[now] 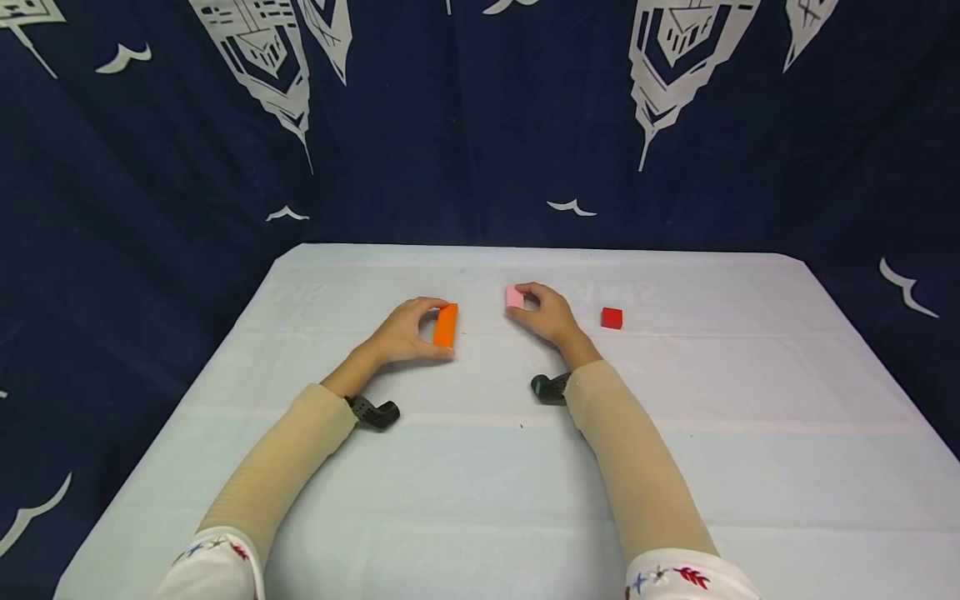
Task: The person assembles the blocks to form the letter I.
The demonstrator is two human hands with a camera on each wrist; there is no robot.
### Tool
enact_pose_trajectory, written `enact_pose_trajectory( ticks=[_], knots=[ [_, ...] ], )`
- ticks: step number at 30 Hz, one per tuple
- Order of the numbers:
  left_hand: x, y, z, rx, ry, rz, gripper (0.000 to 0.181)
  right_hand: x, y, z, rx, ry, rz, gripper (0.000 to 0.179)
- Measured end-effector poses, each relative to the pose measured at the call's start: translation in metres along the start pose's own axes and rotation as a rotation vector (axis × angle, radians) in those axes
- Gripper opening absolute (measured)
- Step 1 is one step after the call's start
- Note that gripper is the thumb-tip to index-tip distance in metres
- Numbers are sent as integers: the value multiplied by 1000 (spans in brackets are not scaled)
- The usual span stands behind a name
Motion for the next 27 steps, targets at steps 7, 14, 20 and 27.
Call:
enact_pose_trajectory(
  ticks=[7, 14, 20, 27],
  knots=[
    [-7, 10, 2, -8, 4, 58, 91, -1, 0, 0, 2, 4, -6, 55],
    [-15, 23, 3, -45, 10, 77, 91, 1, -1, -1, -12, 1, -11, 56],
    [-21, 32, 6, -77, 13, 100, 89, 0, -2, 0, -9, -1, -11, 55],
    [-26, 42, 6, -79, -3, 121, 90, -1, 0, 1, -14, 0, -22, 56]
  ],
)
Point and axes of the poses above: each hand's wrist, its own z-axis towards the middle knuckle, its own x-axis out of the back of the hand, y = z × x, the point moved 3 cm from there along z, towards the middle knuckle, and after that the axes turned 6 degrees about -y, right-handed, at the moved point
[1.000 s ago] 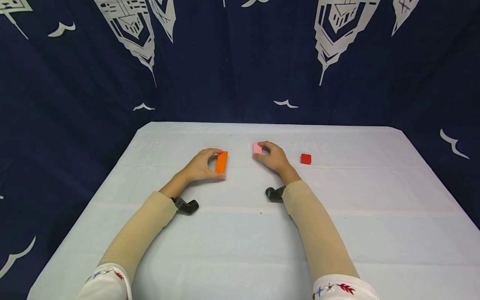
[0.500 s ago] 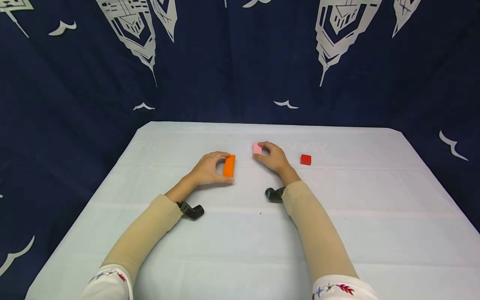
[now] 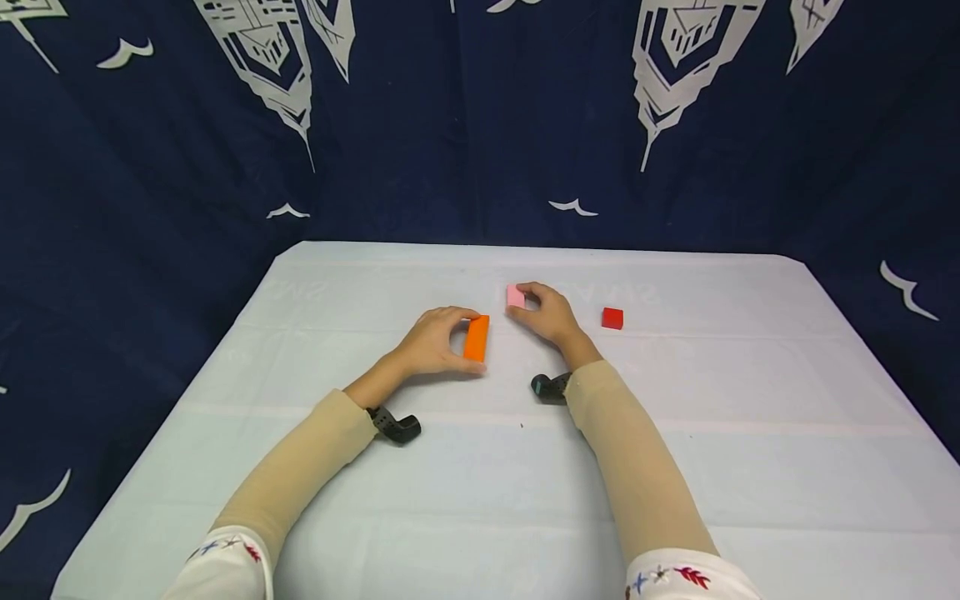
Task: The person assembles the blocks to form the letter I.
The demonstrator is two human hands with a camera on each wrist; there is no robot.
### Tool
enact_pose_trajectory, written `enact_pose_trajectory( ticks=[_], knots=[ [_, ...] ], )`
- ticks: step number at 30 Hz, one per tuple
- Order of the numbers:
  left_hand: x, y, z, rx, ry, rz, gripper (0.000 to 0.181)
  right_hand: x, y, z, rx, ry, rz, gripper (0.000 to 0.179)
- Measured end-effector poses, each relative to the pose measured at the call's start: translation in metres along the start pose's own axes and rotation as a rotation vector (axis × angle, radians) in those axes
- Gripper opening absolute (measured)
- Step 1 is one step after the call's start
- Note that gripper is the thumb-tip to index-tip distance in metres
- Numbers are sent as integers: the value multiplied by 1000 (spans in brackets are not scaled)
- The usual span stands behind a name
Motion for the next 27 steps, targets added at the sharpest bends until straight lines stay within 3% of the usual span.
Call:
enact_pose_trajectory(
  ticks=[14, 27],
  knots=[
    [-7, 12, 3, -15, -41, 43, 90, 0, 1, 0, 16, 14, -9, 56],
    [-16, 19, 7, -6, -23, 90, 90, -1, 1, 0, 14, 17, -10, 55]
  ],
)
Point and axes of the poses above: each hand's wrist, its own z-axis towards the middle knuckle, its own x-axis out of the back of the hand, y = z × x, the point moved 3 cm from there along z, towards the middle knuckle, and after that the axes turned 6 degrees about -y, right-handed, at the moved point
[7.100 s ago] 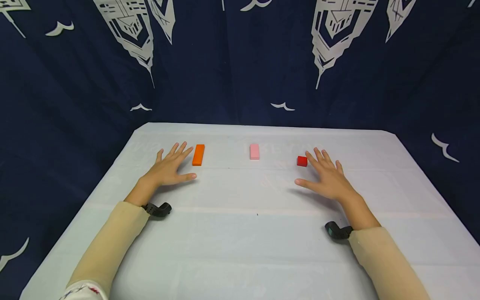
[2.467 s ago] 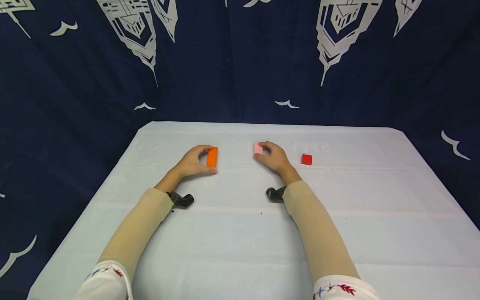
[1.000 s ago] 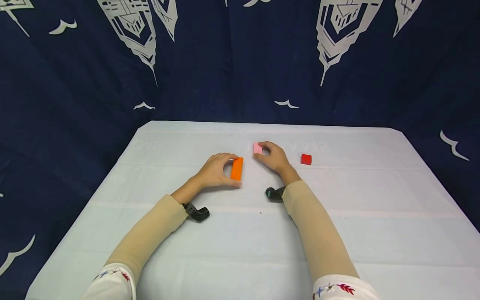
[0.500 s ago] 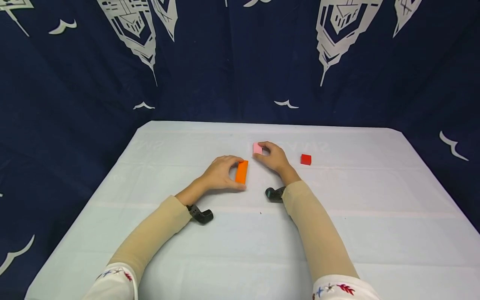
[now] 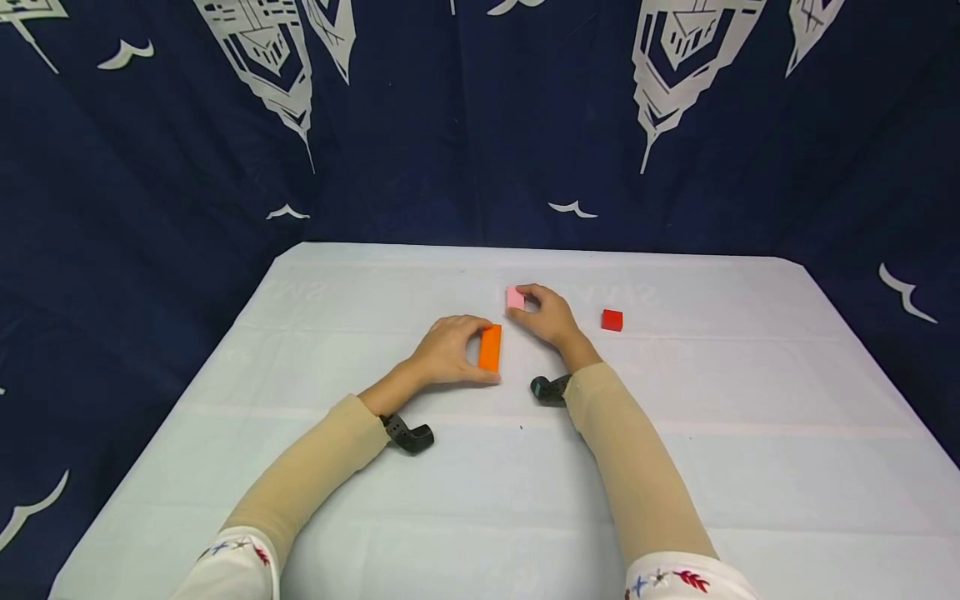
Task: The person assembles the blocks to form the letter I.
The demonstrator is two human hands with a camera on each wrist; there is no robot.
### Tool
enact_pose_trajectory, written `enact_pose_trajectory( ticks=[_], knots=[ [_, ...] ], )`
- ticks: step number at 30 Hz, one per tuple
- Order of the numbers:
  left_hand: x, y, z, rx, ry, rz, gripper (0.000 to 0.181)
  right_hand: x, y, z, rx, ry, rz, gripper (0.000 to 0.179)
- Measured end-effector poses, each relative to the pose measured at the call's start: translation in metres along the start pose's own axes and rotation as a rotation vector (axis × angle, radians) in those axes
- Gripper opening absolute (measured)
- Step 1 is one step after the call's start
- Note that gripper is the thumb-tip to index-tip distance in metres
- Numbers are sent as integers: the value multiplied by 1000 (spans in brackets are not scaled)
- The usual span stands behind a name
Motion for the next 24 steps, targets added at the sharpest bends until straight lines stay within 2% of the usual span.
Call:
enact_pose_trajectory(
  ticks=[9, 19, 24],
  knots=[
    [-4, 2, 0, 10, 9, -9, 88, 1, -1, -1, -7, -2, 0, 55],
    [-10, -2, -2, 26, 24, -65, 91, 0, 0, -1, -11, -4, -6, 55],
    [-12, -5, -1, 22, 43, -89, 78, -2, 1, 1, -8, -1, -13, 56]
  ],
)
Point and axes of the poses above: each hand's wrist, its own z-axis towards the middle knuckle, its own x-axis out of the back of the hand, y = z × x, the point moved 3 cm from there along z, towards the middle knuckle, and after that the axes turned 6 degrees about -y, right-handed, at the moved point
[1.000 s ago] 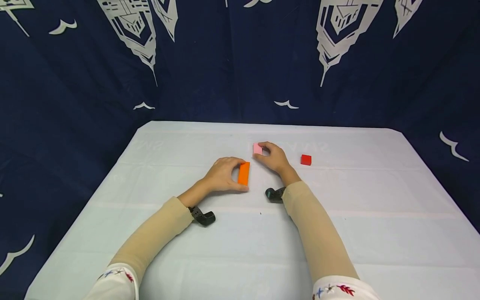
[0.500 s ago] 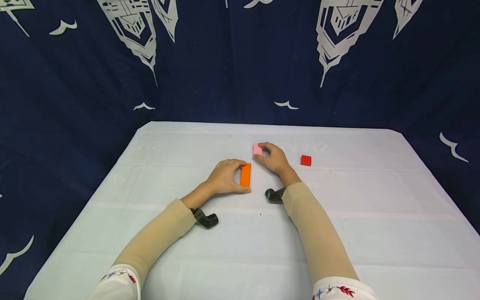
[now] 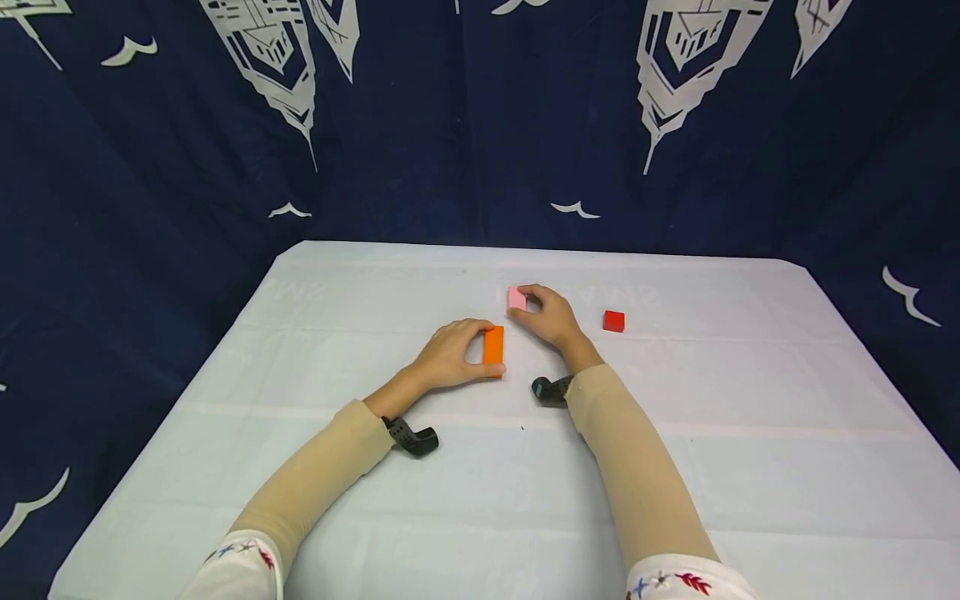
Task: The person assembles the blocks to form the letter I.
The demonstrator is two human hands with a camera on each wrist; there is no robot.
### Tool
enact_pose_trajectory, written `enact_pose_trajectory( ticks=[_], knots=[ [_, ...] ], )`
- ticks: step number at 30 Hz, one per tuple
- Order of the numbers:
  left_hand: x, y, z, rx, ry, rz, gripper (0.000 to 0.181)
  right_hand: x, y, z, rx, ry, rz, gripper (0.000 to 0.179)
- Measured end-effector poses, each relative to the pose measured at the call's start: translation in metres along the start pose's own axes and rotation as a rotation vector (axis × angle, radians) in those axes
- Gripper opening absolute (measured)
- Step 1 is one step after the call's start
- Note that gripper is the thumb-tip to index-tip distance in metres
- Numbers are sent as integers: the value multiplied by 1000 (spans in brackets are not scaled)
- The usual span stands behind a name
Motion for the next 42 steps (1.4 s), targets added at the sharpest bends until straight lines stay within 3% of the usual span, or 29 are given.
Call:
enact_pose_trajectory(
  ticks=[7, 13, 30, 37, 42],
  knots=[
    [-1, -3, 3, -19, 9, -7, 53, 2, 0, -1, -6, 4, 16, 56],
    [-4, -4, 1, -15, 16, -36, 43, 1, 3, -1, 6, 61, 33, 54],
    [-6, -7, 1, -22, 27, -22, 43, 4, 2, -8, 2, 218, 47, 54],
    [-6, -7, 0, -18, 30, -24, 44, 4, -1, -12, -29, 200, 64, 59],
    [-6, -6, 0, -20, 30, -34, 43, 7, -7, -17, 2, 199, 91, 56]
  ],
)
Point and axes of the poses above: each hand's wrist, its own z-axis towards the middle knuckle, its own x-axis out of the back of the hand, y = z × x, the point moved 3 cm from there along z, towards the middle knuckle, and after that the axes turned 6 degrees about -y, right-handed, at the moved point
